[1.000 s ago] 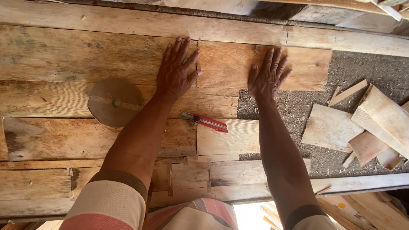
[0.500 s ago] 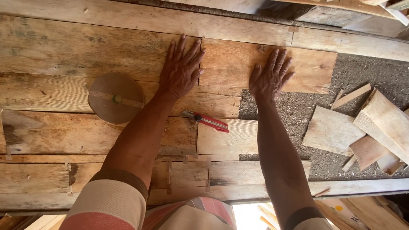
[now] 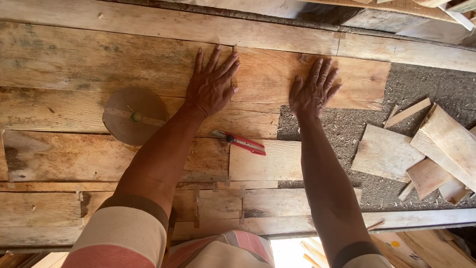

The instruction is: Fitting, trimming, and taping wooden pieces together to form a panel or surface.

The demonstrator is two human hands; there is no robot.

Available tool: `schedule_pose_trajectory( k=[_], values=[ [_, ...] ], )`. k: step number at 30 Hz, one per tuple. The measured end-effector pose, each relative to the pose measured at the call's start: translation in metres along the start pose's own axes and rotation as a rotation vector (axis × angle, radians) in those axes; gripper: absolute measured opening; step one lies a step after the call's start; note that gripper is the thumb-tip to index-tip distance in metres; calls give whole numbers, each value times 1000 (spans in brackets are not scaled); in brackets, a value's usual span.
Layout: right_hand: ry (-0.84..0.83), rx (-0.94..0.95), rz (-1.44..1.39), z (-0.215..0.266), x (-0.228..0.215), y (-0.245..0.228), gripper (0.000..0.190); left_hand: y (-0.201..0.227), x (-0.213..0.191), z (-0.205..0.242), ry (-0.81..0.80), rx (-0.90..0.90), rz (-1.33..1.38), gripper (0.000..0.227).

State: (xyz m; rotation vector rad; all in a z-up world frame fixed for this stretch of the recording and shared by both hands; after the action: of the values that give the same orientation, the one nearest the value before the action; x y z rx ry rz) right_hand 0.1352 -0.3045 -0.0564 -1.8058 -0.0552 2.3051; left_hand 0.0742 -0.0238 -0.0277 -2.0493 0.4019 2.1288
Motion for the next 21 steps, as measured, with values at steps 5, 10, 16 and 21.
schedule_pose_trajectory(
  k=[5,10,16,21],
  values=[
    [15,-20,-12,-2,5,4,81,0,-5,1,36,0,44,60],
    [-30,8,-16,-1,5,4,81,0,-4,2,46,10,56,57],
    [-41,-12,-4,2,3,0,80,0,0,1,17,1,26,58],
    [-4,-23,-28,0,1,1,80,1,1,1,34,10,35,56]
  ],
)
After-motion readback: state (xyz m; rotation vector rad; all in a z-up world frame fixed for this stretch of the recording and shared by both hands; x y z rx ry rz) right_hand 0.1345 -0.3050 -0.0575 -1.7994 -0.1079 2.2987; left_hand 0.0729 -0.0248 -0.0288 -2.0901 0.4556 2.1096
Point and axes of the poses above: each hand's wrist, its own z-axis away from the middle knuckle, its own x-axis out of the palm, y = z × x, the point moved 8 cm from there along -z, towards the middle knuckle, and after that the axes turned 4 degrees about -z, right-handed, at the moved point
